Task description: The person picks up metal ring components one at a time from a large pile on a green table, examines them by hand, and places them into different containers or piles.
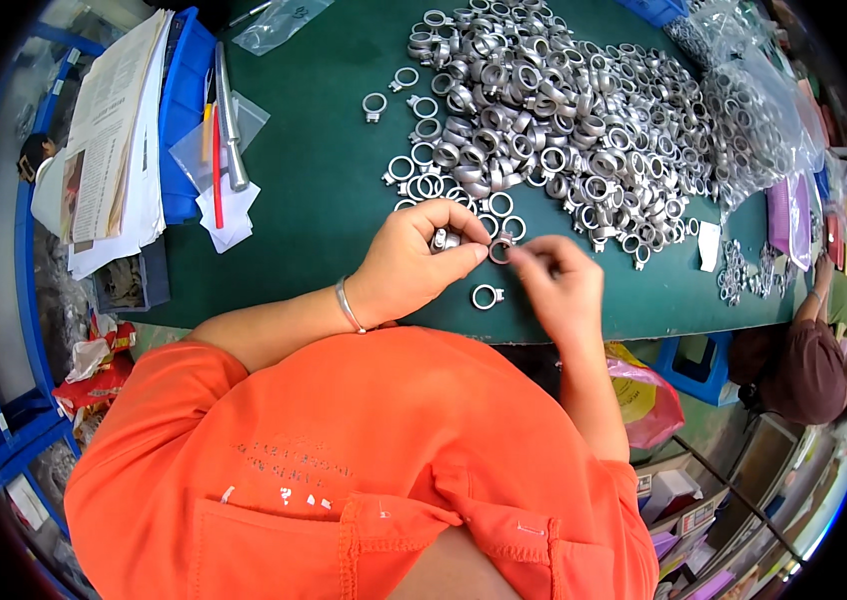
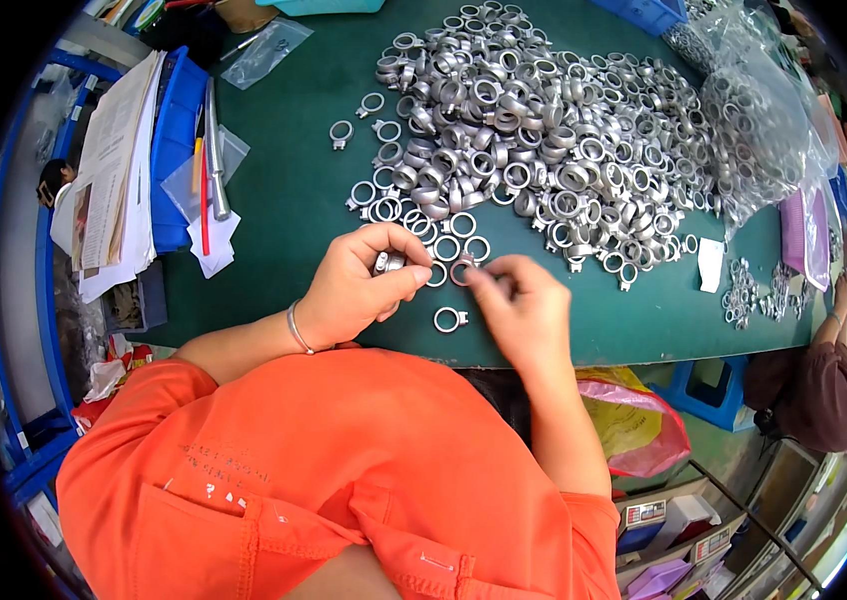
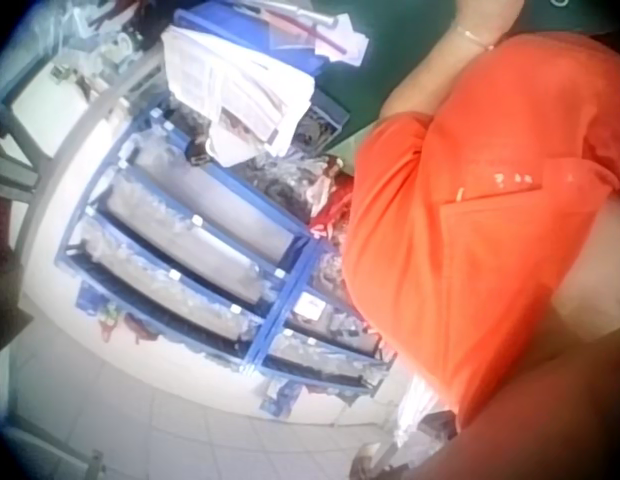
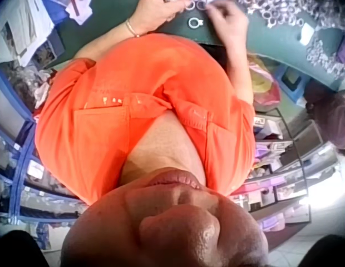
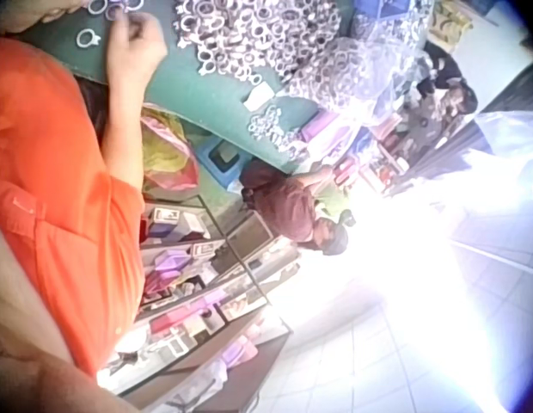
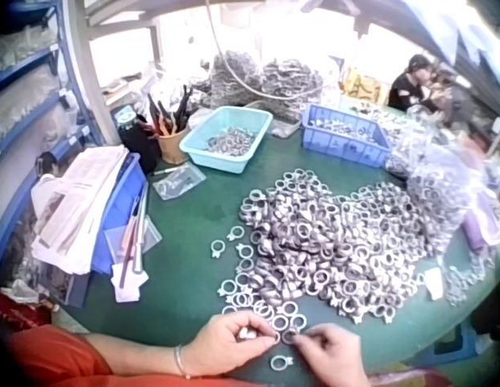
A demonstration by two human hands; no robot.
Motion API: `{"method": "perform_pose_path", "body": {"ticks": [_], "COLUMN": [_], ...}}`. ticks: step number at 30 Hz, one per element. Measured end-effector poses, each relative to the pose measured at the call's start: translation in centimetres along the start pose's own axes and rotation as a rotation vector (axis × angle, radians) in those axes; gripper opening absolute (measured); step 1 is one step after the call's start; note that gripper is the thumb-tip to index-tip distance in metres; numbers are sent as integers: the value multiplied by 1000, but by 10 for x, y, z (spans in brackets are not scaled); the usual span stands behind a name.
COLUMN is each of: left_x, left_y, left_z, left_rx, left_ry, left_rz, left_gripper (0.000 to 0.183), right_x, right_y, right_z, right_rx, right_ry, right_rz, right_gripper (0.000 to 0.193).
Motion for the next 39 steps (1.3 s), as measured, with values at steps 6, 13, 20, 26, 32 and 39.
{"method": "perform_pose_path", "body": {"ticks": [6,13,20,26,32,39], "left_x": [0,3,5,7,12,13], "left_y": [2,10,15,19,19,16], "left_z": [-1,-3,-4,-14,-36,-40], "left_rx": [-25,-19,76,289,618,740], "left_ry": [-26,-96,-246,-400,-581,-652], "left_rz": [-40,-175,-219,-240,-213,-235], "left_gripper": [9,10,13,17,22,20], "right_x": [0,10,19,28,55,10], "right_y": [10,19,3,-5,3,2], "right_z": [5,-3,-31,-44,-76,-45], "right_rx": [-43,-736,-273,-48,108,167], "right_ry": [74,277,-288,-662,-1147,-563], "right_rz": [-74,-425,73,295,200,255], "right_gripper": [13,14,11,20,22,22]}}
Point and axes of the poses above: each hand's wrist, its own x-axis away from the middle knuckle, its own y-axis out of the palm, z = x × y, the point moved 6 cm from there along -x, towards the middle knuckle, and after that the axes turned 7 degrees about y, right-handed, at the moved point
